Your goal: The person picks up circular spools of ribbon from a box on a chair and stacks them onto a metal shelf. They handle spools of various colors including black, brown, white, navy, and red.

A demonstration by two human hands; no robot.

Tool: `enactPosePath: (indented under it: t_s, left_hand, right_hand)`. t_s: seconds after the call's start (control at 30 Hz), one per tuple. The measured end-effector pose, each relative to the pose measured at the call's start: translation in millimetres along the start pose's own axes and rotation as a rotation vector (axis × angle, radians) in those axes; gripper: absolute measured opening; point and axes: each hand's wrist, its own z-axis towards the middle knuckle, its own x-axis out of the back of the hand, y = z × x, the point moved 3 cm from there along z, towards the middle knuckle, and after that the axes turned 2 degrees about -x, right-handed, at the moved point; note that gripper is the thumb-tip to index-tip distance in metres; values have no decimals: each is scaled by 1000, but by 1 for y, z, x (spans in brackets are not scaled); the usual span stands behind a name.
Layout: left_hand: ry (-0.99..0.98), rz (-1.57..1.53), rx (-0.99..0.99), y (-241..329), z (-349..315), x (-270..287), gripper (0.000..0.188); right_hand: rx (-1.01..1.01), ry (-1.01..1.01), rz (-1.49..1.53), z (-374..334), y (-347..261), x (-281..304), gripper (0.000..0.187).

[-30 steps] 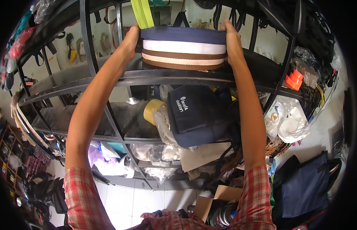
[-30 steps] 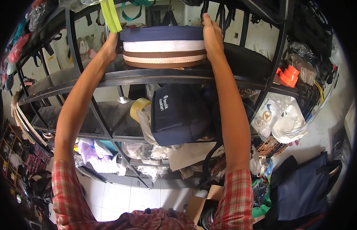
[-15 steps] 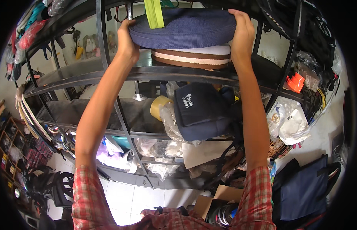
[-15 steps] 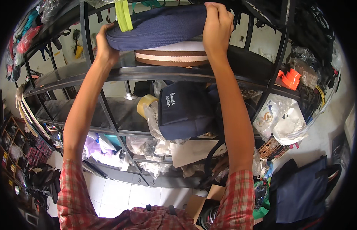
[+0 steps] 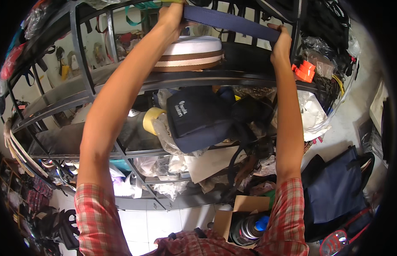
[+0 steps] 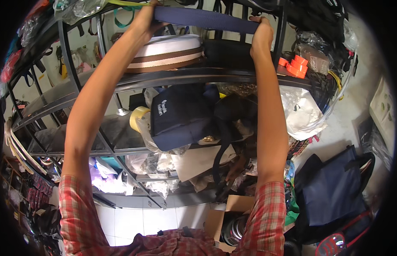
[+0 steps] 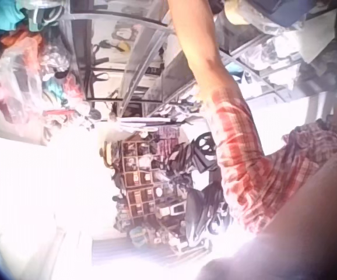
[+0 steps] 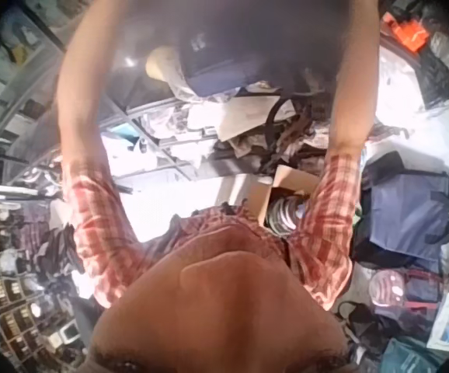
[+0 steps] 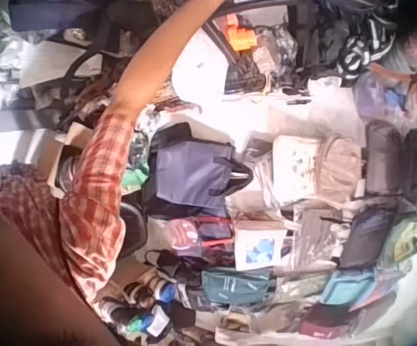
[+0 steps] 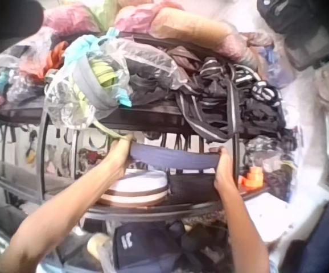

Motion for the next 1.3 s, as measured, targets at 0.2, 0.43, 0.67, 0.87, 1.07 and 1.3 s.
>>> enactPosePath:
  t_s: [0.2,0.43,0.67,0.87,1.07,1.3]
  left_hand:
    - [103,-145,235,-9,-8,-74,28]
    - [156,-254,120,-23,16,-63,23]
    - [37,42,126,-24,0,-53,31]
    - [-401,40,250,-2,-24,-83,43]
    - [-488,503,277,9,-52,-85,51]
    - [-510,1287,-3,1,-48,-96,103]
  right_hand:
    - [-323,122,318,38,29,23,41]
    - [-428,145,634,-5,-6,5,57]
    - [-405,0,915,-73,-29,17,65]
    - [-452,-450,1270,-99,-32,-11,57]
    - [-454,-264,965,-66,-17,-3,61]
    - [-410,-341,28,-122,-59,37,40]
